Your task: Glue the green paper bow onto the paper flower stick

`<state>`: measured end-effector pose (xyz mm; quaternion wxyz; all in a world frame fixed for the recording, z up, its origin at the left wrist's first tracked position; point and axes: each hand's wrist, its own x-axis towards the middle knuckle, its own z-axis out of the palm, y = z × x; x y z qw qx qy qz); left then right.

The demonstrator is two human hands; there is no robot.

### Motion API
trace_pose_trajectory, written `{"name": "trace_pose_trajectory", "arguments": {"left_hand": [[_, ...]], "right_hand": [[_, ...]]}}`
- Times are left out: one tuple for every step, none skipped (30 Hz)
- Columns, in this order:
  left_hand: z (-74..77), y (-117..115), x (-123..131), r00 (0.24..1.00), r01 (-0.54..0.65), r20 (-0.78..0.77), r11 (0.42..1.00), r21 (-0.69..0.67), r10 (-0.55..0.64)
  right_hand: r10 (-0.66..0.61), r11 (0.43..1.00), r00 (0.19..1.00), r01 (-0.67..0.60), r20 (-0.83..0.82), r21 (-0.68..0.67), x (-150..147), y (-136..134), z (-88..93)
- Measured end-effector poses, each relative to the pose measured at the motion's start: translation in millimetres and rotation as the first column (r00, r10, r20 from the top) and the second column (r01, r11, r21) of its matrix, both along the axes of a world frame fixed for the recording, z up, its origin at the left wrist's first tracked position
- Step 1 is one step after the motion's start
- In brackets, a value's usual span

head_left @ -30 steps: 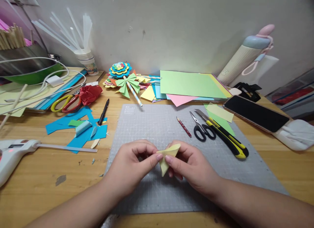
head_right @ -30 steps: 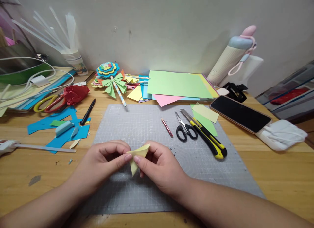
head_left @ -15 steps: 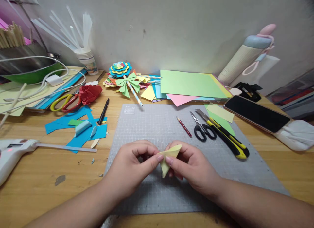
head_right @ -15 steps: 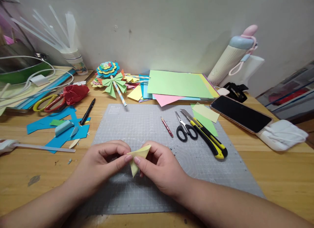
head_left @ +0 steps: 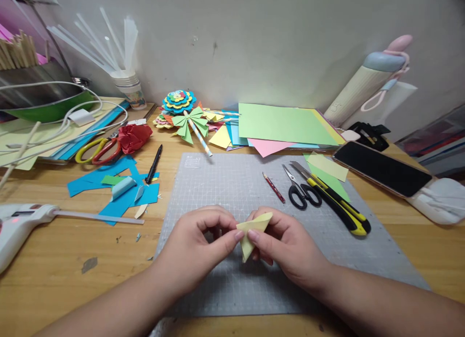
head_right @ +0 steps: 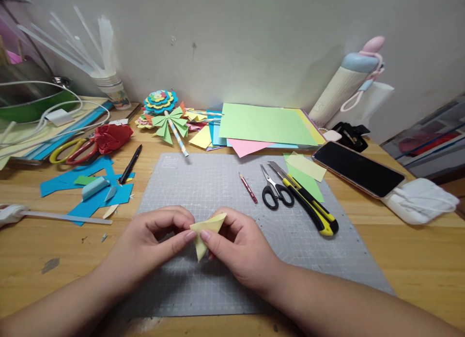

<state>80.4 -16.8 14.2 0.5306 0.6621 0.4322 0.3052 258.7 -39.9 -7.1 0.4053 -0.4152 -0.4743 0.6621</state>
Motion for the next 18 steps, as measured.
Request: {"name": "trace_pose_trajectory", "arguments": {"left_hand": [[0.0, -0.1, -0.1, 1.0, 0.004, 0.0, 1.0, 0.002, -0.004], [-0.1, -0.2, -0.2, 1.0, 0.009, 0.002, 1.0, 0.003, -0.009], [-0.2, -0.4, -0.2, 1.0, 0.012, 0.004, 1.0, 0.003, -0.012], [-0.3, -0.6, -0.1, 1.0, 0.014, 0.004, 1.0, -0.001, -0.014], [-0.3, -0.9, 0.0, 1.0, 0.018, 0.002, 1.0, -0.009, -0.018], [-0.3, -1.2, 0.2, 1.0, 0.021, -0.002, 1.0, -0.021, -0.021], [-0.2, -1.4, 0.5, 1.0, 0.026, -0.008, 0.999, -0.037, -0.026], [0.1, -1.7, 0.7, 0.999, 0.029, -0.015, 0.998, -0.051, -0.03], [0.4, -1.8, 0.8, 0.999, 0.034, -0.024, 0.998, -0.06, -0.035], [0.8, -1.9, 0.9, 0.999, 0.037, -0.035, 0.997, -0.061, -0.039], [1.2, -1.9, 1.0, 0.998, 0.037, -0.045, 0.998, -0.055, -0.04], [1.6, -1.8, 1.0, 0.998, 0.035, -0.056, 0.998, -0.047, -0.038], [2.0, -1.6, 0.9, 0.997, 0.031, -0.063, 0.999, -0.04, -0.034], [2.3, -1.5, 0.7, 0.997, 0.022, -0.068, 0.999, -0.033, -0.025], [2.6, -1.3, 0.5, 0.997, 0.013, -0.072, 0.999, -0.031, -0.016], [2.8, -1.1, 0.3, 0.997, 0.004, -0.073, 1.0, -0.029, -0.007], [2.9, -0.9, 0.0, 0.997, 0.001, -0.074, 1.0, -0.026, -0.003], [2.9, -0.7, -0.3, 0.997, 0.0, -0.077, 1.0, -0.022, -0.002]], "right_hand": [[0.001, 1.0, 1.0, -0.001, 0.0, -0.003, 0.2, -0.2, -0.5], [0.005, 1.0, 1.0, -0.005, 0.001, -0.003, 0.2, -0.3, -0.8], [0.011, 1.0, 1.0, -0.011, 0.003, -0.001, 0.1, -0.3, -0.8], [0.016, 1.0, 1.0, -0.016, 0.006, 0.003, -0.1, -0.3, -0.4], [0.023, 1.0, 1.0, -0.023, 0.012, 0.006, -0.4, -0.2, 0.3], [0.029, 1.0, 0.999, -0.029, 0.018, 0.012, -0.7, 0.0, 1.3], [0.033, 0.999, 0.999, -0.034, 0.025, 0.018, -0.9, 0.2, 2.2], [0.035, 0.999, 0.999, -0.036, 0.029, 0.023, -1.1, 0.4, 3.1], [0.031, 0.999, 0.999, -0.032, 0.03, 0.028, -1.0, 0.7, 3.7], [0.02, 0.999, 0.999, -0.021, 0.026, 0.033, -0.8, 0.9, 4.0], [0.002, 0.999, 1.0, -0.002, 0.02, 0.035, -0.4, 1.2, 3.9], [-0.021, 0.999, 1.0, 0.021, 0.012, 0.035, 0.0, 1.4, 3.4], [-0.043, 0.999, 0.999, 0.042, 0.005, 0.032, 0.5, 1.6, 2.7], [-0.061, 0.998, 0.998, 0.061, 0.0, 0.025, 1.0, 1.8, 1.9], [-0.074, 0.997, 0.997, 0.074, -0.002, 0.015, 1.3, 1.9, 1.0], [-0.079, 0.997, 0.997, 0.079, -0.004, 0.005, 1.6, 2.1, 0.1], [-0.082, 0.997, 0.997, 0.082, -0.007, -0.004, 1.7, 2.3, -0.6], [-0.087, 0.996, 0.996, 0.087, -0.013, -0.01, 1.7, 2.5, -1.1]]}}
